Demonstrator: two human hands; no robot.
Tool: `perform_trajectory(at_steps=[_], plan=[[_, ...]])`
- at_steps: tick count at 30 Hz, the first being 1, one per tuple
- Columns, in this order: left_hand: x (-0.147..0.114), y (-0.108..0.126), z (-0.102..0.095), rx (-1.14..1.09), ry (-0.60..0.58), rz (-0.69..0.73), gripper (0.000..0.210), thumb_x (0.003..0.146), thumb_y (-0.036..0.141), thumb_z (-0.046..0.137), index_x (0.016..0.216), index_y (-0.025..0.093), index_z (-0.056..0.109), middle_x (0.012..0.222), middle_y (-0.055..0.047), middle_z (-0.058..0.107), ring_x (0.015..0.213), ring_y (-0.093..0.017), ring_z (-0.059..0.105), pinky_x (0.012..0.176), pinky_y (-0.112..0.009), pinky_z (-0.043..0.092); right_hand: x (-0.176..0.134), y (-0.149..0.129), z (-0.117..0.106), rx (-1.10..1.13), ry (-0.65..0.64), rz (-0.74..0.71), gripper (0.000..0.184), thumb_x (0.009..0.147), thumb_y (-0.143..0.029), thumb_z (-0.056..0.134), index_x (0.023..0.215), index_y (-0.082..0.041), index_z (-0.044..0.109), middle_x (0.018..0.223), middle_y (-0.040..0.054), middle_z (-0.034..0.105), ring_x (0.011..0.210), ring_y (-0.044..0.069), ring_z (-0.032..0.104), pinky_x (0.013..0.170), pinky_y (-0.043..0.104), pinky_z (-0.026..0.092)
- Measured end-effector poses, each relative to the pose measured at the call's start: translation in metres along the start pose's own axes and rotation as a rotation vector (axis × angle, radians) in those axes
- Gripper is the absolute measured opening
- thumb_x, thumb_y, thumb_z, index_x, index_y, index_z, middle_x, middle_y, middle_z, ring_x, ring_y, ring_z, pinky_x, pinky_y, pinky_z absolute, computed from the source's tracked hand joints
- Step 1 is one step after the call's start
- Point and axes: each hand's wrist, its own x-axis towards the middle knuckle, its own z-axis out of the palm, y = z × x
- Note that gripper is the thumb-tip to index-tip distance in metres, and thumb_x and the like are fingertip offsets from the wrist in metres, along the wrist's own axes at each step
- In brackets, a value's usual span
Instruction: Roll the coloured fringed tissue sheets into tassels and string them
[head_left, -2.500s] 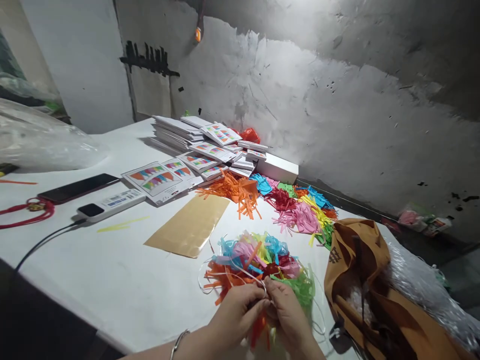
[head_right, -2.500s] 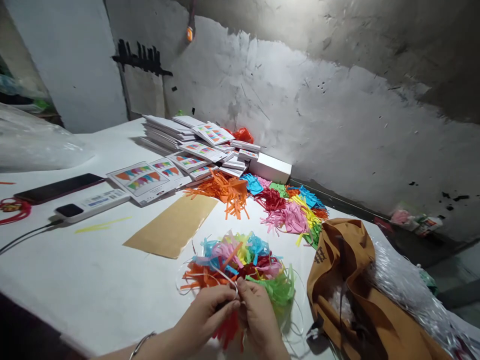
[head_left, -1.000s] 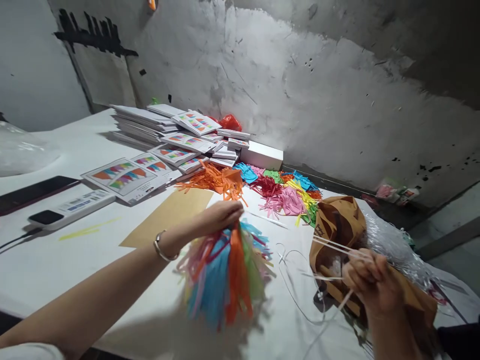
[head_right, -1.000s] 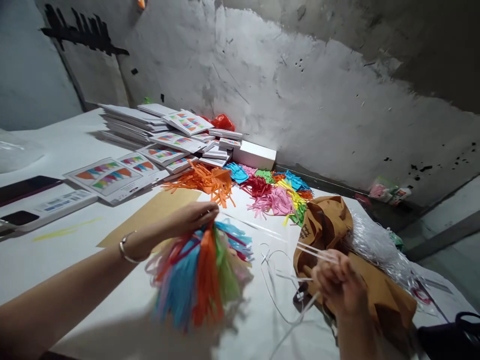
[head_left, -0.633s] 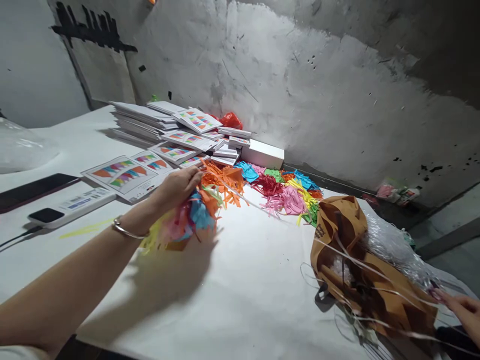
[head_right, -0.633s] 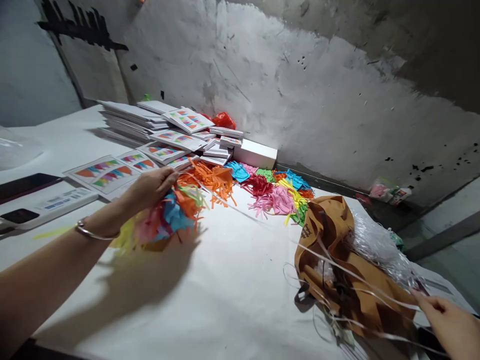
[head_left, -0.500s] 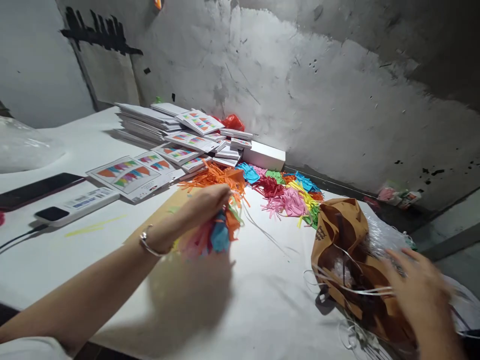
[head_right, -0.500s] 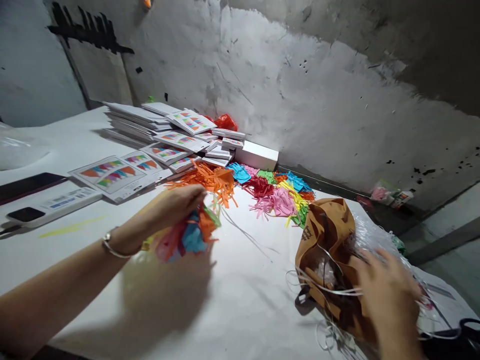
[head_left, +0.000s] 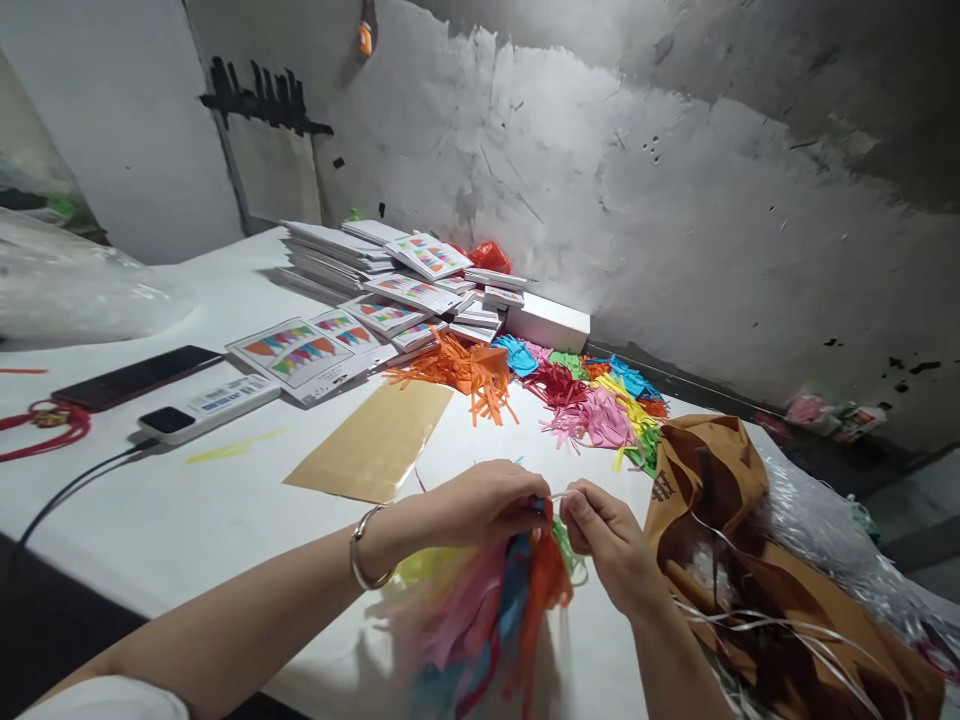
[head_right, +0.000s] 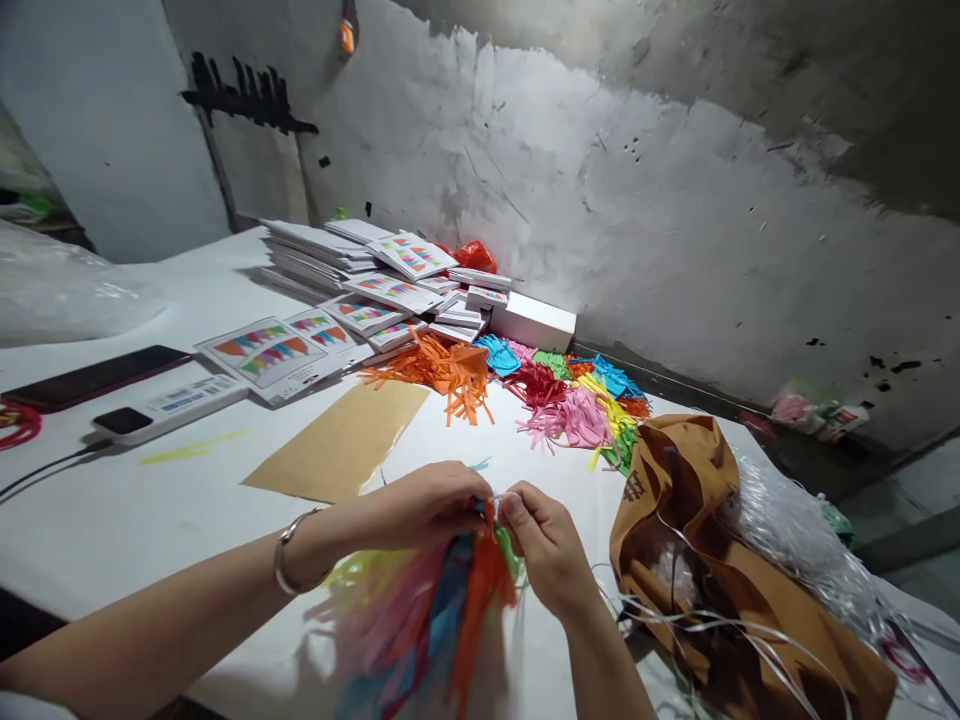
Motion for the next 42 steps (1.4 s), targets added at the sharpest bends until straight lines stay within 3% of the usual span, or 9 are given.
perform_trajectory(at_steps=[5, 8, 11, 16, 22, 27, 31, 38, 42], plan=[[-0.004, 0.009, -0.002, -0.089, 0.019, -0.01, 0.008, 0.099, 0.025, 0.055, 0.097, 0.019, 0.06, 0.082, -0.003, 0.068, 0.073, -0.017, 0.06, 0.068, -0.025, 0.042, -0.006, -0.002, 0.002, -0.07, 0.073, 0.029, 0.032, 0.091, -0.052, 0.064, 0.095, -0.02, 0.062, 0.064, -0.0084, 0.038, 0.058, 0.01, 0.033, 0.054, 0.023, 0.027], [0.001, 0.021, -0.003, -0.184, -0.036, 0.08, 0.011, 0.101, 0.025, 0.052, 0.099, 0.019, 0.061, 0.089, -0.005, 0.068, 0.079, -0.017, 0.061, 0.071, -0.025, 0.045, -0.006, -0.004, 0.011, -0.092, -0.025, 0.034, 0.055, 0.071, -0.044, 0.084, 0.117, -0.022, 0.065, 0.066, -0.0086, 0.049, 0.062, 0.012, 0.044, 0.057, 0.022, 0.033], [0.003, 0.027, 0.001, -0.309, 0.038, 0.062, 0.016, 0.1, 0.028, 0.055, 0.113, 0.019, 0.061, 0.108, -0.011, 0.066, 0.091, -0.019, 0.064, 0.08, -0.028, 0.05, -0.007, -0.001, 0.02, -0.018, -0.081, 0.023, 0.028, 0.077, -0.045, 0.078, 0.086, -0.02, 0.07, 0.072, -0.0033, 0.062, 0.068, 0.014, 0.053, 0.06, 0.023, 0.04], [-0.014, 0.022, 0.019, -0.485, 0.155, -0.202, 0.102, 0.075, 0.044, 0.085, 0.155, 0.021, 0.027, 0.145, -0.02, 0.05, 0.126, -0.034, 0.055, 0.105, -0.045, 0.046, -0.019, 0.013, 0.021, 0.043, 0.119, 0.075, 0.039, 0.093, -0.052, 0.06, 0.076, -0.018, 0.065, 0.068, 0.001, 0.064, 0.065, 0.016, 0.058, 0.062, 0.026, 0.048], [-0.031, 0.015, 0.041, -0.58, 0.008, -0.219, 0.097, 0.092, 0.025, 0.063, 0.162, 0.027, -0.004, 0.131, -0.013, 0.065, 0.114, -0.027, 0.064, 0.099, -0.041, 0.05, -0.024, 0.014, 0.034, 0.144, 0.048, 0.005, 0.055, 0.084, -0.061, 0.07, 0.12, -0.02, 0.064, 0.094, 0.0061, 0.074, 0.092, 0.024, 0.07, 0.083, 0.032, 0.056], [-0.039, -0.004, 0.011, -0.36, -0.256, -0.247, 0.103, 0.081, 0.046, 0.08, 0.161, 0.022, 0.021, 0.143, -0.021, 0.058, 0.128, -0.038, 0.057, 0.105, -0.047, 0.046, -0.026, 0.017, 0.044, -0.223, 0.131, 0.002, 0.04, 0.096, -0.054, 0.055, 0.083, -0.019, 0.07, 0.071, 0.0031, 0.066, 0.067, 0.018, 0.061, 0.061, 0.026, 0.047], [-0.03, -0.007, -0.003, -0.371, -0.092, -0.233, 0.114, 0.072, 0.058, 0.084, 0.161, 0.021, 0.023, 0.16, -0.024, 0.035, 0.147, -0.04, 0.034, 0.119, -0.053, 0.029, -0.029, 0.02, 0.045, -0.337, 0.137, -0.03, 0.034, 0.094, -0.05, 0.057, 0.081, -0.022, 0.071, 0.069, 0.0025, 0.065, 0.063, 0.017, 0.059, 0.059, 0.025, 0.042], [-0.015, 0.016, 0.08, -1.314, 0.106, -0.289, 0.128, 0.057, 0.072, 0.086, 0.159, 0.026, 0.023, 0.157, -0.019, 0.041, 0.142, -0.04, 0.041, 0.118, -0.055, 0.03, -0.035, 0.032, 0.04, -0.427, 0.418, -0.146, 0.049, 0.098, -0.058, 0.042, 0.099, -0.024, 0.077, 0.082, 0.0125, 0.07, 0.077, 0.028, 0.065, 0.072, 0.04, 0.051], [-0.02, 0.03, 0.111, -1.384, 0.154, -0.358, 0.115, 0.056, 0.086, 0.073, 0.15, 0.028, 0.04, 0.135, -0.017, 0.06, 0.122, -0.043, 0.059, 0.102, -0.053, 0.048, -0.027, 0.021, 0.047, -0.373, 0.478, -0.09, 0.043, 0.096, -0.055, 0.049, 0.086, -0.022, 0.074, 0.072, 0.0087, 0.065, 0.066, 0.022, 0.06, 0.066, 0.034, 0.049]])
